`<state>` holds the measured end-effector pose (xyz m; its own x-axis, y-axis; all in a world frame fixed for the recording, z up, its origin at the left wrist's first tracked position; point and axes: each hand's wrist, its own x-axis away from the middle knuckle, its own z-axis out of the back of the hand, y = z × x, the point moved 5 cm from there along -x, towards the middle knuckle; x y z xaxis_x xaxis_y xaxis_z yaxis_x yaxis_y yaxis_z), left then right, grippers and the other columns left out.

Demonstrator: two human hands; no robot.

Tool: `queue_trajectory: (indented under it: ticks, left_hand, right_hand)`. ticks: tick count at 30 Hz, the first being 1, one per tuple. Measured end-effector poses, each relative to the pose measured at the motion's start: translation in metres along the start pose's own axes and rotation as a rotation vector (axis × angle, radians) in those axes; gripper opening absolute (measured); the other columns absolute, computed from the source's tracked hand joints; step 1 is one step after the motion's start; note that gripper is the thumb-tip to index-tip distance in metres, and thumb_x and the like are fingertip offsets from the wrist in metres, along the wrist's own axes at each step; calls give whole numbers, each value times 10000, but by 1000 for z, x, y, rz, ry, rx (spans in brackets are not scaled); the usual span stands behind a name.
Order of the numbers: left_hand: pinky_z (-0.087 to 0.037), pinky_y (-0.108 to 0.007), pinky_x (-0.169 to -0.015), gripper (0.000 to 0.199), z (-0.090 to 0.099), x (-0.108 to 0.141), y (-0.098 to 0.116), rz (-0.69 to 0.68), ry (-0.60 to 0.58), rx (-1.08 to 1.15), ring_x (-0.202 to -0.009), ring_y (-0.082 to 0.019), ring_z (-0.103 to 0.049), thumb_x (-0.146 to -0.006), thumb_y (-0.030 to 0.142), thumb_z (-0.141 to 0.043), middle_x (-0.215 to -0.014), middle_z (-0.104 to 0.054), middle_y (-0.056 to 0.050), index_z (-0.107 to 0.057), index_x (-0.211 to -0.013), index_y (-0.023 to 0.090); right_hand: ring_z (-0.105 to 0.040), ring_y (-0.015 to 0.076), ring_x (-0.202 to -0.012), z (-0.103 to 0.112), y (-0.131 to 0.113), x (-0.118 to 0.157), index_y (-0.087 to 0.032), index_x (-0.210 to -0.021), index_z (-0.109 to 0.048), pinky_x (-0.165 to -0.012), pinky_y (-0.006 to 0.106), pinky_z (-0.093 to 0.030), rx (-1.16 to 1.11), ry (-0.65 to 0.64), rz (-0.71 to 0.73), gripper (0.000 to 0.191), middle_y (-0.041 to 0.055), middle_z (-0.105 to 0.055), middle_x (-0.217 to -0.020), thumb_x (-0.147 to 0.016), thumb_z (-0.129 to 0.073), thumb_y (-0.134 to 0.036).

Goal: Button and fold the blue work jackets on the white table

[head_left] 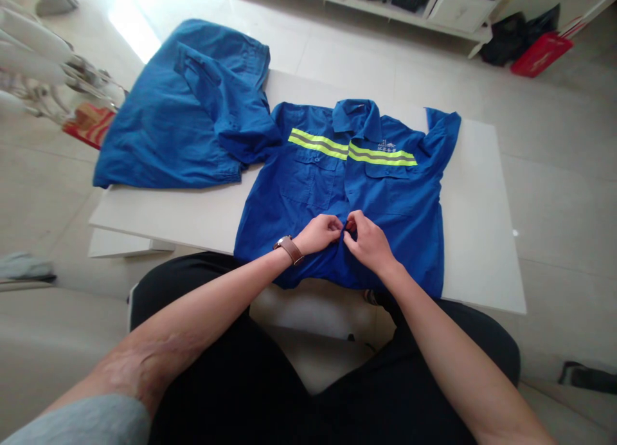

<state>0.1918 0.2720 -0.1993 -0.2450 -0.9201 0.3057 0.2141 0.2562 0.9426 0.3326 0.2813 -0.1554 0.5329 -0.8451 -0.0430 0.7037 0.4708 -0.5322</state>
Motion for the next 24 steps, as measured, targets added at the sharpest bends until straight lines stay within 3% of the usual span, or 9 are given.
queue_trajectory:
  ticks: [7,11,24]
  left_hand:
    - [-490,-211,-653,79,-4,-1,-7,124,16,262,-616,-89,-613,-802,69,-622,-654,-649,12,-649,-760,130]
    - [-474,-212,-630,97,-5,0,-3,144,37,288,-606,-95,-606,-844,151,-679,-639,-650,-1,-658,-753,123]
    - [-479,-197,-628,147,-5,0,-6,168,88,411,-561,-79,-602,-864,57,-648,-635,-638,46,-547,-876,163]
  right_hand:
    - [-679,238,-868,-1,1,1,-239,-1103,-497,-743,310,-495,8,-18,42,283,55,-683,-960,-839,-562,-158]
    - [-672,245,-880,0,0,1,-237,-1118,-511,-744,316,-496,16,-16,69,296,56,-673,-950,-839,-561,-151]
    - [-660,225,-869,0,-1,3,-233,-1214,-530,-762,310,-499,22,-10,98,380,45,-672,-946,-853,-560,-120]
